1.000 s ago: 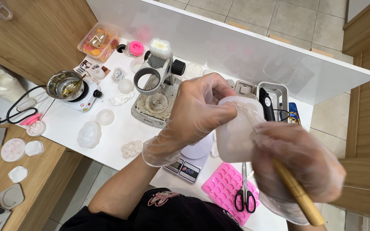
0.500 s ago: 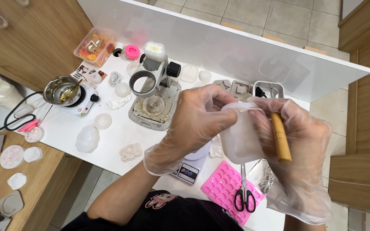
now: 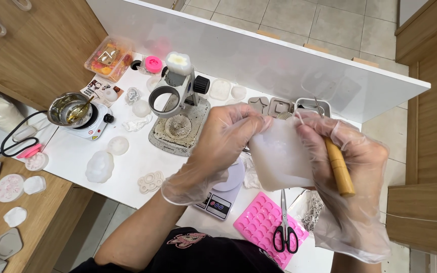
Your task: Preparing a silicone mold and inserting a wick for candle making.
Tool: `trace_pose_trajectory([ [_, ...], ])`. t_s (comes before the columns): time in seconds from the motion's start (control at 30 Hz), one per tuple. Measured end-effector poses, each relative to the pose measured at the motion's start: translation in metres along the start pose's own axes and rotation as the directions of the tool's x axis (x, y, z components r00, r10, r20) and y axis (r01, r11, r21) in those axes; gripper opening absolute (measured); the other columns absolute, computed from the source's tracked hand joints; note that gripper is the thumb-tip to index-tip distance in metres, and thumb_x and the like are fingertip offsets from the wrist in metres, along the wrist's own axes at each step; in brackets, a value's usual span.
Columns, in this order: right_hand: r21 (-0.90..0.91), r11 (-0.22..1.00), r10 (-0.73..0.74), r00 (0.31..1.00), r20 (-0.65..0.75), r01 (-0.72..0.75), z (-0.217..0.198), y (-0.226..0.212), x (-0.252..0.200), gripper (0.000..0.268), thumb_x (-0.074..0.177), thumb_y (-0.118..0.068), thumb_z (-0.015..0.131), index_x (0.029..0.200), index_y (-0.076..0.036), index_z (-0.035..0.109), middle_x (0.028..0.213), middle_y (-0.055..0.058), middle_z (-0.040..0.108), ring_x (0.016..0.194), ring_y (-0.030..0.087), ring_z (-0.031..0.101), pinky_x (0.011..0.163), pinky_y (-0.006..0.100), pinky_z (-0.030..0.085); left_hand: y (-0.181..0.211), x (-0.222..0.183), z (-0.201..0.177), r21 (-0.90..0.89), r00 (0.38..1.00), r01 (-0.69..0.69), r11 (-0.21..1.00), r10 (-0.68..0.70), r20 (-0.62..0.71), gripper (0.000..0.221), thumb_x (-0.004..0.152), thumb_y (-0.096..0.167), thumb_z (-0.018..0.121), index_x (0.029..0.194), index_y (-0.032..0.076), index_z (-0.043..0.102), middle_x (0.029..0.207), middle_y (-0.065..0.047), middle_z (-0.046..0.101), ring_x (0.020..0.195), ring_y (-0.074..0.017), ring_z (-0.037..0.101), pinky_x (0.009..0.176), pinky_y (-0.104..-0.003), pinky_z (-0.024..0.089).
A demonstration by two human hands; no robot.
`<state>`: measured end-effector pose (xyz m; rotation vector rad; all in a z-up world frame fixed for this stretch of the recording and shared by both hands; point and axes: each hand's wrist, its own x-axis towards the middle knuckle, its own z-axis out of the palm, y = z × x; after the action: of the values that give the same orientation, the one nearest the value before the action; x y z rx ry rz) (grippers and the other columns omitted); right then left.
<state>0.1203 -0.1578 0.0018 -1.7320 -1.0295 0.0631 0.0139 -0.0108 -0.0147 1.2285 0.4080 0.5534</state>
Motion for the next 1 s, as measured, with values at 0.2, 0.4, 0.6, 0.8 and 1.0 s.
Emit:
trace_pose_trajectory([
  [0.2,-0.052,0.996,-0.079,0.989,-0.123,0.073,0.001,0.008,-0.002,0.01,0.091,0.007,0.076,0.101,0.006,0.074,0.089,0.014,0.073,0.065,0.013,0.058,0.06,0.021,0.047,-0.004,0.001,0.006,0.316,0.987,-0.156,0.936,0.155,0.027,0.019,0.09,0.019,0.063,0.083,0.002,0.068,0.069,-0.003,0.061,0.057,-0.009,0.049,0.051,-0.022,0.04],
  [0.4,-0.068,0.98,0.17,0.968,-0.184,-0.185,-0.004,0.011,-0.006,0.018,0.09,-0.004,0.072,0.107,0.004,0.073,0.086,0.01,0.073,0.066,0.013,0.06,0.06,0.024,0.049,-0.015,0.007,0.019,0.209,0.991,-0.129,0.969,0.132,0.0,0.017,0.09,0.015,0.066,0.086,-0.002,0.072,0.071,-0.005,0.064,0.061,-0.0087,0.05,0.053,-0.021,0.042],
  [0.6,0.182,0.933,0.351,0.896,-0.272,-0.31,-0.034,0.027,-0.024,0.032,0.093,-0.022,0.055,0.105,0.006,0.065,0.124,0.016,0.069,0.091,0.017,0.056,0.079,0.028,0.043,-0.029,0.005,0.039,0.214,0.993,-0.114,0.97,0.108,0.038,0.024,0.092,0.017,0.06,0.088,-0.003,0.072,0.071,-0.004,0.065,0.062,-0.0098,0.05,0.057,-0.024,0.042],
  [0.8,0.052,0.985,0.17,0.978,-0.12,-0.165,0.012,0.183,-0.09,0.021,0.097,-0.007,0.064,0.114,0.004,0.07,0.111,0.027,0.072,0.111,0.037,0.066,0.1,0.048,0.046,-0.02,-0.006,0.05,0.106,0.993,0.055,0.993,-0.044,-0.107,0.018,0.084,0.017,0.064,0.075,0.005,0.073,0.06,-0.004,0.059,0.063,-0.0111,0.053,0.055,-0.023,0.045],
  [1.0,0.107,0.904,0.422,0.905,-0.058,-0.415,0.058,0.223,-0.11,0.027,0.087,-0.006,0.063,0.111,0.004,0.069,0.102,0.023,0.07,0.1,0.033,0.066,0.095,0.047,0.053,-0.015,-0.014,0.043,0.045,0.981,0.043,0.998,-0.034,-0.19,0.017,0.081,0.015,0.064,0.068,0.005,0.07,0.055,-0.005,0.056,0.056,-0.0104,0.05,0.049,-0.023,0.041],
])
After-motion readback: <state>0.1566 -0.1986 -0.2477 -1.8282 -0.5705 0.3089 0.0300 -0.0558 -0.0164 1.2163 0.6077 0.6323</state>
